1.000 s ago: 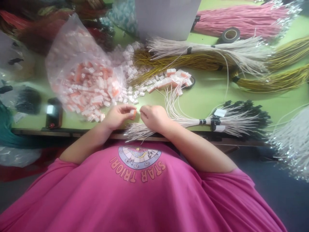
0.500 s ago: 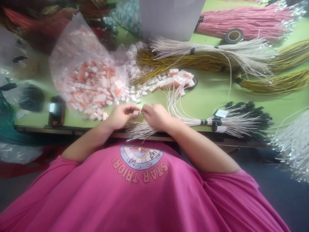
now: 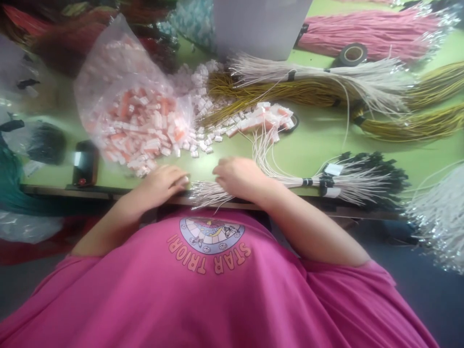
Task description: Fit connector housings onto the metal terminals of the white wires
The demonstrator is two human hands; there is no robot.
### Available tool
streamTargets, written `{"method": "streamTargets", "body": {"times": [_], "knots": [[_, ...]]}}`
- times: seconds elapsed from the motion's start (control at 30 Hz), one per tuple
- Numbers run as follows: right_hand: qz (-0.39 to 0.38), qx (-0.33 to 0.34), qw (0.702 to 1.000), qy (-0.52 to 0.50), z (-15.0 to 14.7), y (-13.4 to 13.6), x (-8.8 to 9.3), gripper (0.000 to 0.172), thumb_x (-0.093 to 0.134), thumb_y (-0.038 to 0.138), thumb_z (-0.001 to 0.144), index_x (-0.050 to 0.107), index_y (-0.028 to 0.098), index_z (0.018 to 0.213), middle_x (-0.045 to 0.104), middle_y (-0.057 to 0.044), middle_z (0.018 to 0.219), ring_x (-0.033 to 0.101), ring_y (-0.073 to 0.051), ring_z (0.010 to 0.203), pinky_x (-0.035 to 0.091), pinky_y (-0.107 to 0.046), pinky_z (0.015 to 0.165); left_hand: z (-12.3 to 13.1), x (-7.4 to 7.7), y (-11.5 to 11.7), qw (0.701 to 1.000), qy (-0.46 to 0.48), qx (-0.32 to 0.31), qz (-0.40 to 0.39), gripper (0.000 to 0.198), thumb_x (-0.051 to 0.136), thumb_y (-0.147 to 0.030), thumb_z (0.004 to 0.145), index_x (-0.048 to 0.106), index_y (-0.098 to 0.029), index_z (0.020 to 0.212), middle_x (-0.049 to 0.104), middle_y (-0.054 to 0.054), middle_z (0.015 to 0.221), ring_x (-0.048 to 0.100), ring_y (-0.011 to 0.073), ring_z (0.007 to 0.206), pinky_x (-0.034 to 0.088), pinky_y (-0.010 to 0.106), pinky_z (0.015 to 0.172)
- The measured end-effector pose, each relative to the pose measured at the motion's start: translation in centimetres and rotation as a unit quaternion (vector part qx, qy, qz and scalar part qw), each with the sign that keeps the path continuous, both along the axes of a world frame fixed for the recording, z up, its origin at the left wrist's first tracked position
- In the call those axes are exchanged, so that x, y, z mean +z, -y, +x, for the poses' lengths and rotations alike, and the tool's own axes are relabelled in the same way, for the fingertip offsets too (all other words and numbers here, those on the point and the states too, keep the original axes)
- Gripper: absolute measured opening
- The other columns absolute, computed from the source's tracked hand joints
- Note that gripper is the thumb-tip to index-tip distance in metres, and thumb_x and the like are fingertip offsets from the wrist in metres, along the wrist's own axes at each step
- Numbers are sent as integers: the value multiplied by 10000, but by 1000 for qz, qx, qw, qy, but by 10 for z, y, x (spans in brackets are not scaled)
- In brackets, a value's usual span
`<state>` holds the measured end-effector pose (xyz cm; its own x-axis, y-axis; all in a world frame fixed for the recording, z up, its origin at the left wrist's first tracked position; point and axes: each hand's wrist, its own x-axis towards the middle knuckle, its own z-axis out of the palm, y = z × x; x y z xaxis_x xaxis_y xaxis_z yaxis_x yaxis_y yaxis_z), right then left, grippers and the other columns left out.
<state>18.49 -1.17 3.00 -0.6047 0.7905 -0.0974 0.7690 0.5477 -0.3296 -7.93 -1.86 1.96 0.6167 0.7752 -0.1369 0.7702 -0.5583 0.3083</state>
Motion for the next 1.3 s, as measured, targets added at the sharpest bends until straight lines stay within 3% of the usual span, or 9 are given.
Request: {"method": "streamTargets", "body": {"times": [0.07,0.23,0.37,0.5,0.6,0.7,0.83,1.1,1.3], "knots": [[-55,58,997,16,-16,2,-6,238,432,179,836,664,189,785,641,-78,830,549,-158,726,339,-290,601,6,-2,0,1000,10,20,-9,252,528,-215,850,619,-201,1085,615,73,995,557,233,927,443,400,835],[-95,37,993,-51,-14,-10,-11,224,452,139,751,665,200,719,652,-47,806,546,-148,699,354,-297,612,17,5,-12,978,182,98,-39,120,579,-202,806,660,-187,894,614,63,996,577,173,871,484,310,754],[-160,-38,974,-153,-7,-17,-6,174,495,138,670,647,186,738,629,-10,682,526,-122,624,371,-280,597,32,5,-25,905,364,146,-163,146,667,-271,755,641,-162,847,642,80,1061,600,149,873,506,272,744],[-182,-23,958,-219,-7,-13,-6,185,502,168,713,658,177,811,629,8,665,518,-99,596,378,-260,593,48,-7,-28,814,477,148,-295,298,579,-406,838,647,-117,822,655,107,929,585,105,662,507,266,630],[-122,-63,953,-269,-8,-8,-12,183,495,218,774,670,162,783,630,-1,658,518,-94,592,384,-254,608,56,-15,-26,787,492,192,-319,250,667,-332,780,633,-135,930,647,77,932,570,87,633,490,242,596],[-64,-124,950,-279,-7,-7,-19,180,503,226,775,662,142,757,620,-18,647,504,-98,586,377,-253,595,59,-19,-24,769,489,204,-358,395,762,-254,679,611,-142,1025,638,70,992,600,114,751,497,255,693],[-42,-128,959,-247,-7,-8,-23,207,476,240,793,651,139,748,630,-43,669,519,-117,610,366,-266,602,57,-21,-23,738,507,205,-395,261,758,-245,690,635,-113,878,642,46,828,594,114,754,482,258,732],[-43,-127,969,-207,-9,-7,-22,261,425,274,832,639,144,762,641,-56,688,537,-133,635,349,-274,615,57,-24,-22,688,526,214,-453,340,700,-253,748,590,-146,1052,618,15,766,617,125,732,529,265,652],[-49,-135,975,-171,-12,-7,-23,282,405,277,837,641,145,759,649,-67,696,525,-138,631,333,-281,608,60,-20,-22,721,486,240,-431,333,735,-237,714,614,-118,1000,657,37,785,642,126,716,534,249,645]]}}
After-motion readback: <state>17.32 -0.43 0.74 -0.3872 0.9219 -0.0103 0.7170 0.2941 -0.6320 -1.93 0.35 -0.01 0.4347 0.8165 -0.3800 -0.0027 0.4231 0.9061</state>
